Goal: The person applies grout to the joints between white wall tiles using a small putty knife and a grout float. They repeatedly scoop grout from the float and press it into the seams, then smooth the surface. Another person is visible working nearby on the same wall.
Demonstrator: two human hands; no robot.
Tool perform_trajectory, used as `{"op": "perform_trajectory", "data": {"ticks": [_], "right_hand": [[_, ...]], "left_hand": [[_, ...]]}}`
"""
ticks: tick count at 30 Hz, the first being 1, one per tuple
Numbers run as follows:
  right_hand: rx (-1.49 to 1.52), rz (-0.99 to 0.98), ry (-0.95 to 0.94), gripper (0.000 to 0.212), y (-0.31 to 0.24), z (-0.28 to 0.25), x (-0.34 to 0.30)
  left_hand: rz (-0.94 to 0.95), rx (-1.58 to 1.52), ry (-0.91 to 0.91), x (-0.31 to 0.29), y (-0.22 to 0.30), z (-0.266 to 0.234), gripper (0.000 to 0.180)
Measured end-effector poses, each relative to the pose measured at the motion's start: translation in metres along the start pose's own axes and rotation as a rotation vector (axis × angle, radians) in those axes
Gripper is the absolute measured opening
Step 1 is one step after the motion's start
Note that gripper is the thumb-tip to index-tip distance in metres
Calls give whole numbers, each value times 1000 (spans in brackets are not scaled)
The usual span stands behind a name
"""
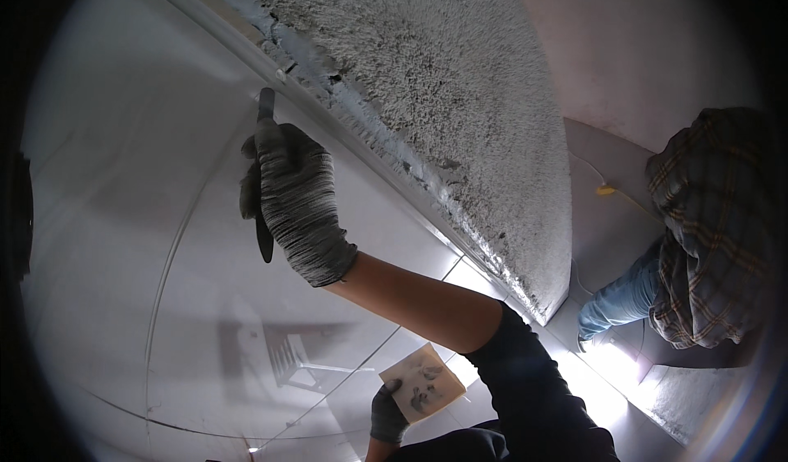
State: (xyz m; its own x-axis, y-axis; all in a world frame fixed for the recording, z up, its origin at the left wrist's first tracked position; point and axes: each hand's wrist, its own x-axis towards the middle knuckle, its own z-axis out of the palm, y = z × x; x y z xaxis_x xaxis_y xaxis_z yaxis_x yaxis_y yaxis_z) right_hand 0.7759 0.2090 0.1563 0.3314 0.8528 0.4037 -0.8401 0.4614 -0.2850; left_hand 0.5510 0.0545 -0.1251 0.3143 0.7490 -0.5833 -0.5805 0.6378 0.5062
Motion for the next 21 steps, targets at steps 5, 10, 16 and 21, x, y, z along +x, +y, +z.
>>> {"op": "perform_trajectory", "data": {"ticks": [5,10,16,21], "right_hand": [[-34,-3,-45,34,-1,0,1],[-43,0,-35,34,-2,1,1],[-36,9,-46,33,-2,-1,2],[-27,3,-44,33,-2,-2,1]], "left_hand": [[1,-23,-3,1,-1,0,51],[13,-5,37,3,-2,-2,51],[-16,-17,-1,8,-1,-5,54],[11,16,-8,9,-1,-4,60]]}}
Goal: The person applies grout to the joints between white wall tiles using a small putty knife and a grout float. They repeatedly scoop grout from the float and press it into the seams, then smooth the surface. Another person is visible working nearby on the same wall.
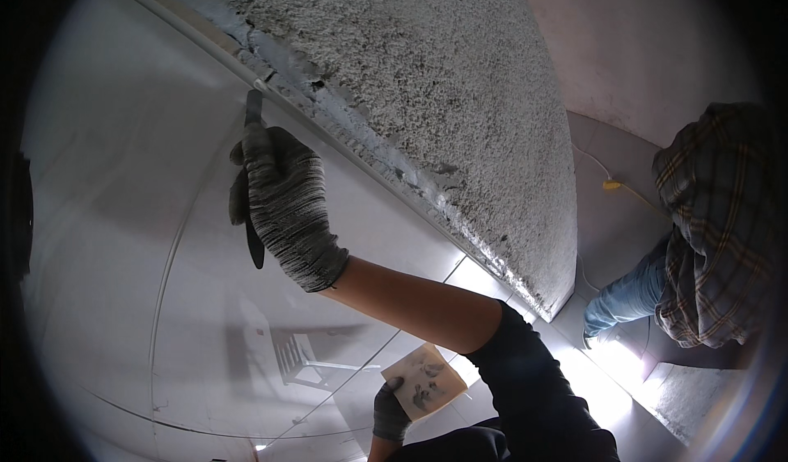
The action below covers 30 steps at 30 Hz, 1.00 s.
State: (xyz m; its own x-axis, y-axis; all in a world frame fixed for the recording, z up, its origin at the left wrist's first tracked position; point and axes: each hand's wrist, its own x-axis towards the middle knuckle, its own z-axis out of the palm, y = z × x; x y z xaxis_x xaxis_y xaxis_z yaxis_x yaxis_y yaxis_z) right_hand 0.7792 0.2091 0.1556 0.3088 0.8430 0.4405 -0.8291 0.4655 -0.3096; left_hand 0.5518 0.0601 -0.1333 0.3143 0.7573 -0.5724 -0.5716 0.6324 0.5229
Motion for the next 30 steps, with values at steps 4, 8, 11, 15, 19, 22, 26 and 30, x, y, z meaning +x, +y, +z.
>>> {"op": "perform_trajectory", "data": {"ticks": [4,8,11,15,19,22,26,30], "right_hand": [[4,-9,5,36,0,0,-1],[3,-16,17,37,0,-1,-1],[14,-20,3,37,0,-4,-1],[44,2,-13,38,-2,-7,1],[84,54,-1,39,-6,-8,5],[95,76,11,39,-7,-9,4],[85,45,2,38,-6,-13,4],[65,48,-45,38,-4,-18,4]], "left_hand": [[3,5,14,1,1,0,58],[-4,-9,7,2,1,-3,56],[-13,-30,-25,5,2,-3,55],[-10,33,17,6,4,0,55],[-29,26,25,9,7,3,53],[-41,-4,40,10,8,3,51],[-67,-28,33,13,12,0,50],[-82,-16,28,14,15,0,50]]}}
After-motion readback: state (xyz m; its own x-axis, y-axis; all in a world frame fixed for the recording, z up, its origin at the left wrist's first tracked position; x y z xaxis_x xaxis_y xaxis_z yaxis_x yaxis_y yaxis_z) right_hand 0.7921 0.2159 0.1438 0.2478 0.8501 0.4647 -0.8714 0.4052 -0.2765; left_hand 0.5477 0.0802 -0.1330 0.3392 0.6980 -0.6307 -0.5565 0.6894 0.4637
